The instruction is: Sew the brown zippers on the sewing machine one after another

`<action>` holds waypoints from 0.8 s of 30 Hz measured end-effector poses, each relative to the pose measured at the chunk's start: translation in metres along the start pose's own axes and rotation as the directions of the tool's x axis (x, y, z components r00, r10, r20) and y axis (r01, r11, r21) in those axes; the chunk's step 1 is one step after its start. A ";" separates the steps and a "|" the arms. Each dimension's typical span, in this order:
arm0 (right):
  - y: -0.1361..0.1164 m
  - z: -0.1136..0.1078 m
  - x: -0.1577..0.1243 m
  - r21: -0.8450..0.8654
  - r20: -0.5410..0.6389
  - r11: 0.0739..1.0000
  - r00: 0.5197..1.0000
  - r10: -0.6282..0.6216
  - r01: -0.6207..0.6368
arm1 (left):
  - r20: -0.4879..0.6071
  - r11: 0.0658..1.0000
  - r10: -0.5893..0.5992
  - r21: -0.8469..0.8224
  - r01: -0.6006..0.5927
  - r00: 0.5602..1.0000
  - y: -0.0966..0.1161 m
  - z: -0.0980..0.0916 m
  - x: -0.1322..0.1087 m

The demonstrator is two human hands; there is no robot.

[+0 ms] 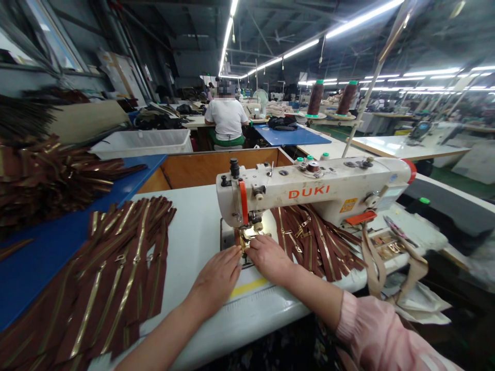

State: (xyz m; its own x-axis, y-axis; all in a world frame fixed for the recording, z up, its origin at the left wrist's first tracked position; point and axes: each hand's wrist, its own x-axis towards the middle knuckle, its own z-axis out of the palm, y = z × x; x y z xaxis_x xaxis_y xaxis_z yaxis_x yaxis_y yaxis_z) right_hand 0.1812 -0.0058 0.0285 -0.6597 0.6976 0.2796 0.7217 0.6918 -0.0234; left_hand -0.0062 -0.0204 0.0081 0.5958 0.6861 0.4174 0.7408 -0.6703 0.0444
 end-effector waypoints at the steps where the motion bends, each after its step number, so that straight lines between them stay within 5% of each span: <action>1: 0.001 0.000 0.003 0.006 0.002 1.000 1.000 0.012 -0.012 | 0.002 1.000 -0.006 0.001 0.006 1.000 -0.001 0.001 0.003; 14: 0.004 0.011 0.006 0.075 -0.080 0.989 0.988 0.133 -0.127 | 0.038 0.995 -0.049 -0.086 0.052 0.998 -0.020 0.005 0.026; 24: 0.000 0.001 0.005 0.102 -0.032 0.978 0.982 0.188 -0.184 | 0.017 0.987 -0.070 -0.147 0.072 0.997 -0.016 0.004 0.029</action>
State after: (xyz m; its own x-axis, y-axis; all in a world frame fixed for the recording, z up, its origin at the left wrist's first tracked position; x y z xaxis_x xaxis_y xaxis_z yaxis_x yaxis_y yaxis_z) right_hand 0.1778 -0.0028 0.0289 -0.5049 0.8091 0.3008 0.8057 0.5667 -0.1720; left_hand 0.0004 0.0113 0.0159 0.5473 0.7362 0.3980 0.7283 -0.6533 0.2070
